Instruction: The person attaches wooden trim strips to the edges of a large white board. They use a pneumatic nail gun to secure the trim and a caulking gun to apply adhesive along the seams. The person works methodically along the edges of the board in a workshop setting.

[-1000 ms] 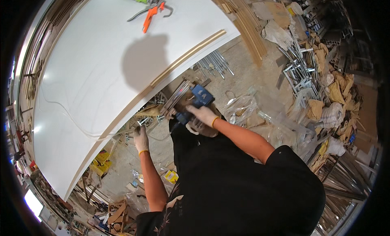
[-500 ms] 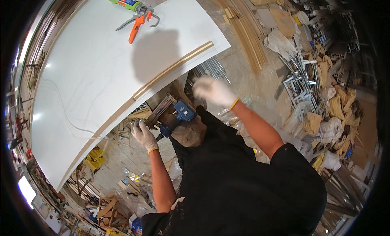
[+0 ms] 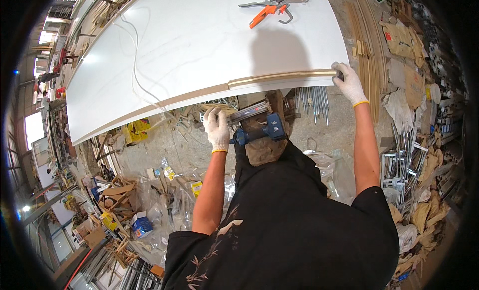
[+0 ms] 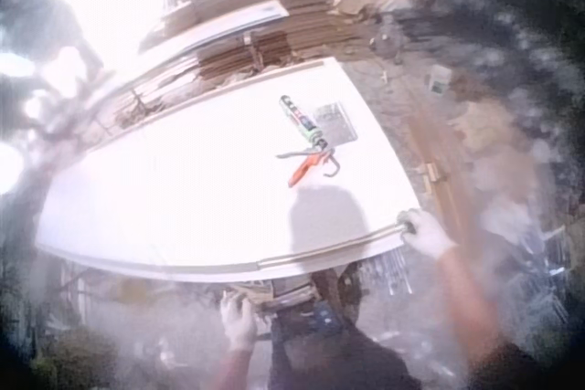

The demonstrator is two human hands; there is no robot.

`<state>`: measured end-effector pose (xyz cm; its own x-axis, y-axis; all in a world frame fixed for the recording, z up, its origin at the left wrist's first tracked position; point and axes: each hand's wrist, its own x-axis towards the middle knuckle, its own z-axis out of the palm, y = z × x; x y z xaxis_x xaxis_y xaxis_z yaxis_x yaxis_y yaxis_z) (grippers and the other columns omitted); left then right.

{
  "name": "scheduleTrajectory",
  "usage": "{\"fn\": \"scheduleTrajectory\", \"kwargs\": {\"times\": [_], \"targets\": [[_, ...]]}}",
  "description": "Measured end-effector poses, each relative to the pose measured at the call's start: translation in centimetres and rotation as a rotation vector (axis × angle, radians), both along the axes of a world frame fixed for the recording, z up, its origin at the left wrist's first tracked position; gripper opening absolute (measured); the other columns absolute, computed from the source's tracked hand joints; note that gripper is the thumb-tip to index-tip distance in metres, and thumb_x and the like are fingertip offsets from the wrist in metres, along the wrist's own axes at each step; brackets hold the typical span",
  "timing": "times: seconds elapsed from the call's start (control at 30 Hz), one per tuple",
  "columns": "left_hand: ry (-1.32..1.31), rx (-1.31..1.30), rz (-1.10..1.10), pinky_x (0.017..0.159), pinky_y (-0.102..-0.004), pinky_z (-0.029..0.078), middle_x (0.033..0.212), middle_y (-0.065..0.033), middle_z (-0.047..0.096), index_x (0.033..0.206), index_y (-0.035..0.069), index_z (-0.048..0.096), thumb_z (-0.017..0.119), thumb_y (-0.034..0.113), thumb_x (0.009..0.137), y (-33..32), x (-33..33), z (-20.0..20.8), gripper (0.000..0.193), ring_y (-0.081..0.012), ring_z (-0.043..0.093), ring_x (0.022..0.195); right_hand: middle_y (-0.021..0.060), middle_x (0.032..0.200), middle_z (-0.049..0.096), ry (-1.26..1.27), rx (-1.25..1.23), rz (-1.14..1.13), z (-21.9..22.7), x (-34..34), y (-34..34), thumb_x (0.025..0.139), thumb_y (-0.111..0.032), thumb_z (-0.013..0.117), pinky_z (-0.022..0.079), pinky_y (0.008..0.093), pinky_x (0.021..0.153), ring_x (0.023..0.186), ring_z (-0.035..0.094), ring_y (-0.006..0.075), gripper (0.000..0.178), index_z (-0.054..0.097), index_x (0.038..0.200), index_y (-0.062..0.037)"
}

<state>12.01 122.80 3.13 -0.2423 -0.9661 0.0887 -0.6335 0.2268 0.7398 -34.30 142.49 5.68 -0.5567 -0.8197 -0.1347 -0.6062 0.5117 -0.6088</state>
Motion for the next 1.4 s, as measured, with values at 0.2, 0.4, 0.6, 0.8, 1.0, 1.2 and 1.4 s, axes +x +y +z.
{"fn": "scheduleTrajectory", "kwargs": {"times": [0.2, 0.4, 0.6, 0.8, 1.0, 1.2, 1.4], "targets": [[0.013, -0.079, -0.113, 0.110, -0.0439, 0.046, 0.129, -0.0137, 0.067, 0.119, 0.004, 0.073, 0.076, 0.020, 0.095, -1.4, -3.1, 0.7, 0.029, -0.0318, 0.061, 0.123, 0.0080, 0.116, 0.074, -0.437, -0.148, -0.114, -0.6, -2.2, 1.8, 0.090, -0.017, 0.079, 0.055, 0.0324, 0.093, 0.105, 0.068, 0.0172, 0.043, 0.071, 0.130, -0.0038], [-0.172, -0.412, -0.217, 0.107, -0.0504, 0.041, 0.122, -0.0104, 0.066, 0.130, 0.009, 0.061, 0.087, 0.033, 0.085, -4.1, -5.5, 0.7, 0.057, -0.0317, 0.058, 0.120, 0.0113, 0.112, 0.075, -0.795, -0.223, -0.306, 1.3, -1.8, 1.3, 0.099, -0.030, 0.076, 0.056, 0.0284, 0.088, 0.097, 0.069, 0.0148, 0.054, 0.068, 0.134, 0.0092], [-0.268, -0.420, -0.275, 0.101, -0.0506, 0.046, 0.127, -0.0076, 0.066, 0.127, 0.016, 0.066, 0.088, 0.037, 0.080, -7.2, -7.2, 0.6, 0.055, -0.0342, 0.060, 0.116, 0.0078, 0.104, 0.075, -0.747, -0.157, -0.369, 1.9, -1.3, 1.1, 0.100, -0.039, 0.075, 0.054, 0.0256, 0.077, 0.086, 0.067, 0.0115, 0.057, 0.069, 0.132, 0.0081], [-0.253, -0.453, -0.314, 0.096, -0.0488, 0.047, 0.113, -0.0016, 0.072, 0.113, 0.020, 0.073, 0.087, 0.032, 0.079, -9.2, -7.9, -0.3, 0.038, -0.0303, 0.063, 0.112, 0.0045, 0.089, 0.072, -0.763, -0.153, -0.464, 1.6, -0.9, 0.9, 0.099, -0.044, 0.075, 0.050, 0.0271, 0.061, 0.072, 0.063, 0.0105, 0.055, 0.073, 0.123, 0.0057], [-0.229, -0.527, -0.467, 0.097, -0.0496, 0.046, 0.115, -0.0012, 0.070, 0.110, 0.019, 0.070, 0.089, 0.027, 0.078, -8.1, -7.0, 1.8, 0.038, -0.0285, 0.063, 0.112, 0.0012, 0.077, 0.066, -0.759, -0.088, -0.513, 1.8, -1.0, 1.9, 0.099, -0.047, 0.073, 0.044, 0.0290, 0.051, 0.062, 0.060, 0.0103, 0.046, 0.076, 0.100, -0.0009], [-0.120, -0.469, -0.533, 0.096, -0.0432, 0.048, 0.117, -0.0018, 0.071, 0.111, 0.018, 0.068, 0.091, 0.022, 0.077, -9.1, -5.4, 1.3, 0.041, -0.0260, 0.063, 0.112, 0.0007, 0.073, 0.064, -0.653, 0.007, -0.447, 2.9, 0.6, 0.6, 0.098, -0.051, 0.074, 0.045, 0.0277, 0.056, 0.063, 0.058, 0.0086, 0.054, 0.077, 0.105, 0.0025], [-0.170, -0.439, -0.586, 0.098, -0.0409, 0.048, 0.122, -0.0028, 0.072, 0.113, 0.018, 0.073, 0.091, 0.024, 0.078, -9.8, -5.5, 1.6, 0.039, -0.0252, 0.064, 0.116, 0.0017, 0.075, 0.065, -0.467, 0.074, -0.372, 1.3, -0.1, 0.7, 0.096, -0.059, 0.072, 0.046, 0.0292, 0.061, 0.065, 0.056, 0.0097, 0.068, 0.078, 0.109, 0.0071]]}}
